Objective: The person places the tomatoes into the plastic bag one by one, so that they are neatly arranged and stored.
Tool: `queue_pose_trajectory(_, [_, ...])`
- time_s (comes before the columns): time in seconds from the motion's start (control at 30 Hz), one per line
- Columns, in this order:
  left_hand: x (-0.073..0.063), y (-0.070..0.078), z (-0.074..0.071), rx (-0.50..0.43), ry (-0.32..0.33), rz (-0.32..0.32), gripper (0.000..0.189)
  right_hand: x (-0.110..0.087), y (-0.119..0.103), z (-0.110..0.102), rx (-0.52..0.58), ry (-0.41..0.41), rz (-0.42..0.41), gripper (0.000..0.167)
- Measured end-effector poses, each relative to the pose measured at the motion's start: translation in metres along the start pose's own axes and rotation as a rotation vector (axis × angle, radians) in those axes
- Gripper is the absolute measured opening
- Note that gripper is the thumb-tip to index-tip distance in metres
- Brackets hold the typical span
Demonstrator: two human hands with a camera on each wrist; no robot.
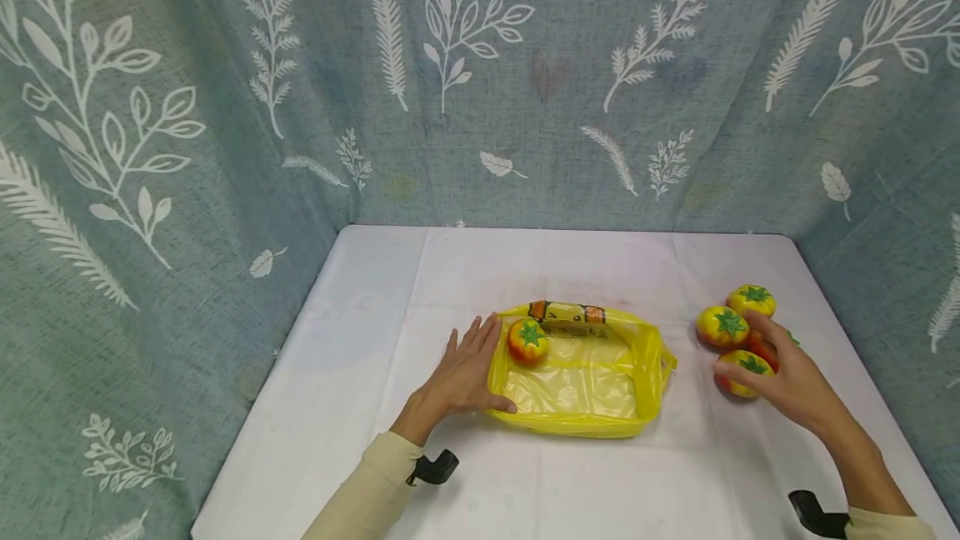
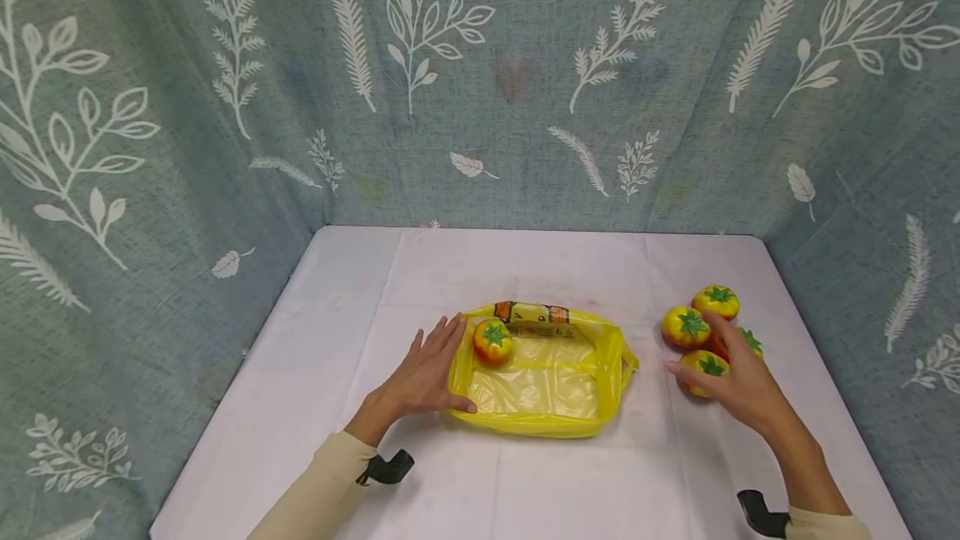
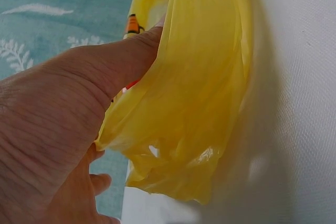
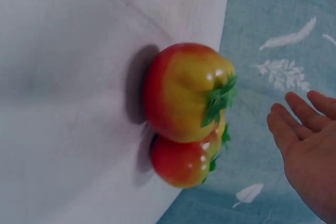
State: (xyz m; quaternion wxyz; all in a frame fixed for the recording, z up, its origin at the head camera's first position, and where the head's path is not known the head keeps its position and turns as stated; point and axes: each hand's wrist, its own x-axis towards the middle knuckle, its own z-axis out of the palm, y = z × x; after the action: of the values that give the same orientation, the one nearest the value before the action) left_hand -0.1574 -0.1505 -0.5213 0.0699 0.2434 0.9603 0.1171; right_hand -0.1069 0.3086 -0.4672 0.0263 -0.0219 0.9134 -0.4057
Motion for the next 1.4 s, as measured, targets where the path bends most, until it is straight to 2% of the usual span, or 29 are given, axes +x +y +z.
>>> queue_pose_trajectory(0.43, [0.000,0.000,0.002,-0.015,-0.004,-0.008,0.134,-0.012,0.030,-0.001,0.035,0.052,0.068,0.103])
queue_pose_trajectory(0.7, [-0.001,-0.001,0.002,-0.014,-0.005,-0.007,0.134,-0.017,0.051,-0.008,0.055,0.192,0.072,0.096])
queue_pose_trajectory(0.87, [-0.001,-0.001,0.002,-0.018,-0.004,-0.005,0.134,-0.014,0.068,-0.011,0.071,0.257,0.142,0.098])
queue_pose_trajectory(1.0, [0.000,-0.001,0.003,-0.016,-0.008,-0.007,0.134,-0.012,0.077,-0.011,0.101,0.258,0.206,0.100])
queue_pose_trajectory(1.4, [0.000,-0.001,0.002,-0.009,-0.016,-0.006,0.132,-0.004,0.093,-0.009,0.145,0.249,0.300,0.101])
